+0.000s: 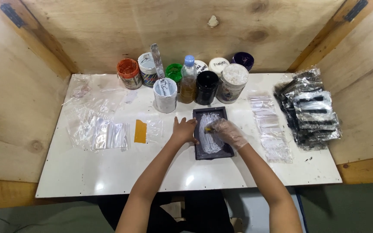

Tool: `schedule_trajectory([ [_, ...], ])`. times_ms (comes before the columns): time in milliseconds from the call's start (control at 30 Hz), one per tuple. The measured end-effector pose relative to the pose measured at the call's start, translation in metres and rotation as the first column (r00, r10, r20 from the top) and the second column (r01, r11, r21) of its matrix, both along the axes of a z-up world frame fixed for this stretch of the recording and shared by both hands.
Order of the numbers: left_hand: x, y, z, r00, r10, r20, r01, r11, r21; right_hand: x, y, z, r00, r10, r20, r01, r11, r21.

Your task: Applying white ink to a small screen using a brush and then placing small plastic strips into the tray.

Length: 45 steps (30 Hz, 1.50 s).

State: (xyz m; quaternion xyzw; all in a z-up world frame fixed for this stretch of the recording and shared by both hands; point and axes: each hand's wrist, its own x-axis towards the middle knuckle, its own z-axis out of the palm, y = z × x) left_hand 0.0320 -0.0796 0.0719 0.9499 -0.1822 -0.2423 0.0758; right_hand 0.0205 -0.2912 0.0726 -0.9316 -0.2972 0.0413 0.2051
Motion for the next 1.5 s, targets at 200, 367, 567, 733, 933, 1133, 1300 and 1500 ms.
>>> schedule_trajectory([
  [200,-0.001,0.003,0.001,1.0,0.002,0.006,-0.002,1.0,-0.018,-0.042,0.004,0.039,0.929,-0.029,-0.369,-0.021,0.991,-0.13],
  [367,-0.001,0.004,-0.002,1.0,0.006,0.004,-0.006,1.0,-0.031,-0.052,-0.001,0.038,0.952,0.025,-0.304,-0.03,0.999,-0.013],
  [567,0.0,0.001,-0.014,0.999,0.015,0.048,-0.013,0.999,-0.036,0.005,-0.002,0.008,0.997,-0.059,0.039,0.058,0.998,0.032],
  [733,0.002,0.0,-0.014,0.998,0.009,0.057,-0.008,1.0,-0.019,0.064,-0.003,-0.086,0.989,-0.143,0.039,0.141,0.988,0.069],
  [933,0.002,0.001,-0.011,0.999,0.019,0.029,-0.018,0.999,-0.036,0.054,-0.023,-0.103,0.955,0.096,0.279,-0.051,0.985,-0.167],
  [1133,0.004,0.0,-0.012,1.0,0.02,0.02,-0.019,0.999,-0.033,0.031,-0.036,-0.084,0.983,0.096,0.153,-0.085,0.993,-0.083],
  [1300,0.003,0.0,-0.008,1.0,0.016,0.004,-0.016,1.0,-0.021,0.014,-0.038,-0.066,0.991,0.118,0.059,-0.112,0.989,-0.098],
  [1500,0.003,0.001,-0.015,1.0,0.001,0.028,-0.001,1.0,-0.016,0.0,-0.041,-0.052,0.989,0.121,-0.08,-0.128,0.988,-0.087],
])
